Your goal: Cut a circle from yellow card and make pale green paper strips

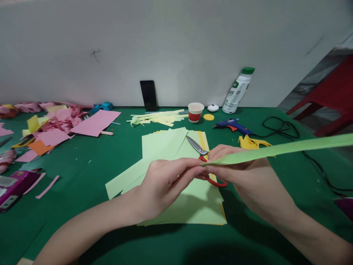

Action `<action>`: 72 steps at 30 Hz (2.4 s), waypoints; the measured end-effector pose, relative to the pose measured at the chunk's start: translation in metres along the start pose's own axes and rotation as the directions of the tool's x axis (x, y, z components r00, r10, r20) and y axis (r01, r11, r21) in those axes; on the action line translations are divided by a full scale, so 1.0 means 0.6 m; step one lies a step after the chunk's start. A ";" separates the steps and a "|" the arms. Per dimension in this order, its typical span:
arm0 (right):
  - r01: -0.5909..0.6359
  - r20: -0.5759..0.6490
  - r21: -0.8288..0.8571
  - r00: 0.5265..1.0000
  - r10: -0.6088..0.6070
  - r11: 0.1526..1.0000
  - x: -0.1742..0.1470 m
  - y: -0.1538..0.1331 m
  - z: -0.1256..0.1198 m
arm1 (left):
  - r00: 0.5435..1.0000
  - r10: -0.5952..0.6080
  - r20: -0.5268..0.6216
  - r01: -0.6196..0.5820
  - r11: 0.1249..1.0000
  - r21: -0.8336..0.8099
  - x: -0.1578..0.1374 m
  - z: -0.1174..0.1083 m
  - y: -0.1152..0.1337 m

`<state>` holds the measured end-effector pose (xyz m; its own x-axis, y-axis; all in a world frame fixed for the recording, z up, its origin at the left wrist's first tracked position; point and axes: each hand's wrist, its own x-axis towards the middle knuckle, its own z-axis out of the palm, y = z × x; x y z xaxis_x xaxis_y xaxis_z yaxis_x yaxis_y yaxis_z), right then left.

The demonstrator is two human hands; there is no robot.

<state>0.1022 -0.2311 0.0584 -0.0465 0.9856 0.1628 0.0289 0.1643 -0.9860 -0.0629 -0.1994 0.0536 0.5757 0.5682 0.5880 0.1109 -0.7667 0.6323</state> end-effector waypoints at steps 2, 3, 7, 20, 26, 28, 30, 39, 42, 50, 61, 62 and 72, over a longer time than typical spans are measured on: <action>-0.002 -0.001 0.051 1.000 0.002 0.999 -0.001 0.002 0.000 | 1.000 0.007 -0.014 -0.007 1.000 0.017 0.000 0.001 -0.001; -0.008 0.002 0.063 1.000 0.008 0.998 -0.002 0.002 -0.001 | 1.000 0.011 -0.023 -0.011 1.000 0.029 0.000 0.001 0.000; -0.014 0.032 0.072 0.999 0.012 0.997 -0.005 0.003 -0.002 | 0.997 0.035 -0.062 -0.032 0.998 0.045 0.000 0.001 0.003; 0.015 0.055 0.126 0.998 -0.022 0.992 -0.008 0.015 0.008 | 0.971 -0.235 -0.037 0.223 0.954 -0.199 0.004 -0.003 0.002; -0.079 0.068 0.118 0.995 0.071 0.990 -0.010 0.009 0.001 | 0.922 -0.387 -0.011 0.368 0.885 -0.286 0.011 -0.011 0.002; -0.096 0.038 0.106 0.995 0.093 0.990 -0.009 0.004 -0.004 | 0.904 -0.428 -0.007 0.400 0.852 -0.337 0.013 -0.016 -0.001; -0.112 0.008 0.096 0.994 0.112 0.989 -0.006 -0.001 -0.008 | 0.887 -0.462 0.000 0.427 0.822 -0.377 0.014 -0.019 -0.003; -0.087 -0.132 0.226 0.984 0.119 0.970 0.008 -0.016 -0.024 | 0.884 -0.461 -0.080 0.360 0.780 -0.512 0.017 -0.034 -0.026; -0.002 -0.222 0.208 0.974 0.050 0.978 0.010 -0.017 -0.028 | 0.916 -0.377 -0.140 0.261 0.822 -0.507 0.021 -0.040 -0.031; 0.073 -0.008 0.124 0.997 -0.073 0.990 -0.009 0.014 0.007 | 0.980 -0.199 -0.016 0.188 0.944 -0.272 0.006 -0.006 -0.008; 0.110 -0.033 0.063 0.994 -0.108 0.992 -0.013 0.023 0.015 | 0.994 0.004 -0.105 -0.001 1.000 0.024 0.007 -0.006 -0.003; 0.113 -0.041 0.060 0.993 -0.110 0.992 -0.013 0.024 0.017 | 0.994 0.034 -0.106 -0.027 0.997 0.072 0.006 -0.005 -0.003; 0.056 -0.160 0.046 0.986 -0.048 0.997 -0.015 0.017 0.005 | 0.956 -0.291 -0.022 0.291 0.957 -0.018 0.015 -0.024 -0.014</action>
<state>0.0997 -0.2384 0.0466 0.1128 0.9704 0.2137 -0.0194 0.2171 -0.9759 -0.0703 -0.1832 0.0608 0.5009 0.7730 0.3893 0.2590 -0.5630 0.7848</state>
